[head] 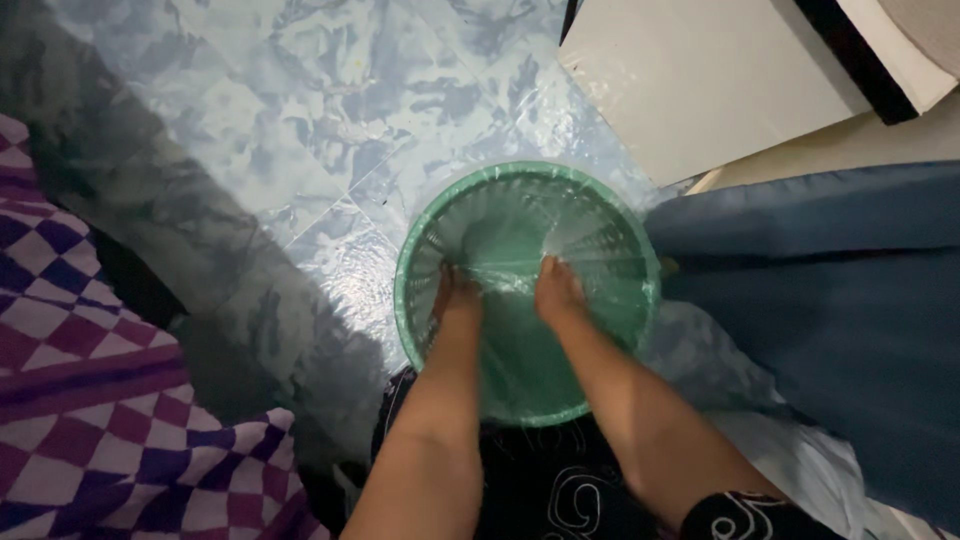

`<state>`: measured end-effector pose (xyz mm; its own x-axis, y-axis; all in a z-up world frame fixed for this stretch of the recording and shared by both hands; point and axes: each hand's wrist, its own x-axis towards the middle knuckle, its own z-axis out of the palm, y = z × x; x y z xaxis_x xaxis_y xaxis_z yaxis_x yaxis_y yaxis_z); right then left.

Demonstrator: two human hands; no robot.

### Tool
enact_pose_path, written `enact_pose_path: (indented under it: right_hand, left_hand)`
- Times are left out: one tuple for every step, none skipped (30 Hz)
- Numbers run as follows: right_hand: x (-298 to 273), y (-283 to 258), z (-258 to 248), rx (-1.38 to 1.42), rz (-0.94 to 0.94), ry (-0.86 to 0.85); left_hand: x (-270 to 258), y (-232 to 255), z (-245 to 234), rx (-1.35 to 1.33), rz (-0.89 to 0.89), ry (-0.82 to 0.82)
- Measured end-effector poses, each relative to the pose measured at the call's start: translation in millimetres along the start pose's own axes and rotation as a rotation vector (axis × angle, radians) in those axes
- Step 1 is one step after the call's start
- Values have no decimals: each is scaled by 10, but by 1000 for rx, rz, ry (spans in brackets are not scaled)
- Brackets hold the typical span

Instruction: The person places a white plastic bag into a green perforated basket, then inserts a clear plastic bag into the basket and adjusts it to line the interior. The person smooths the clear bag inside the basket and folds the edges over the rim.

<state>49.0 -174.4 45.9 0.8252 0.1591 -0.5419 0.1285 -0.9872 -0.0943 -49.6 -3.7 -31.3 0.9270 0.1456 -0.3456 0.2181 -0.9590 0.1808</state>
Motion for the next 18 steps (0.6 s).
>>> enact_pose_path:
  right_hand:
    - [-36,-4,-4,-57,-49,12]
    - [-52,-9,-24,-137,-74,-44]
    - [-77,-6,-37,-218,-83,-135]
    - [-102,-4,-44,-294,-104,-228]
    - [-135,-2,-52,-350,-129,-299]
    - [-185,-37,-108,-392,-139,-330]
    - [-224,-52,-155,-425,-158,-353]
    - [-245,-74,-179,-474,-169,-358]
    - [-233,-92,-189,-470,-171,-360]
    - [-211,-108,-176,-466,-173,-361]
    - [-198,-102,-138,-464,-176,-365]
    - [-168,-84,-91,-459,-181,-360]
    - [-117,-78,-36,-453,-190,-356]
    - [-55,-63,17,-446,-199,-352]
    - [76,-109,50,-405,-161,-358]
    - [192,-216,10,-363,-123,-365]
    - [249,-248,-48,-325,-84,-371]
    - [243,-241,-90,-281,-174,-413]
  left_hand:
    - [-43,60,45,-320,-179,195]
    - [-49,107,52,-642,-359,388]
    - [-32,142,27,-674,-416,334]
    - [16,167,-47,-634,-426,264]
    - [18,186,-133,-532,-416,133]
    - [2,195,-244,-275,-334,-127]
    - [-52,151,-358,-28,-235,-352]
    - [-124,150,-526,109,-162,-491]
    - [-183,173,-727,153,-130,-554]
    - [-223,178,-892,158,-126,-589]
    - [-293,187,-1003,0,-140,-530]
    - [-228,258,-1088,63,-123,-585]
    - [-168,300,-1165,98,-115,-595]
    - [-130,329,-1246,84,-108,-554]
    - [-76,364,-1356,55,-82,-516]
    - [-52,390,-1503,17,-48,-478]
    - [-75,395,-1687,-88,1,-419]
    - [-136,346,-1918,-230,59,-329]
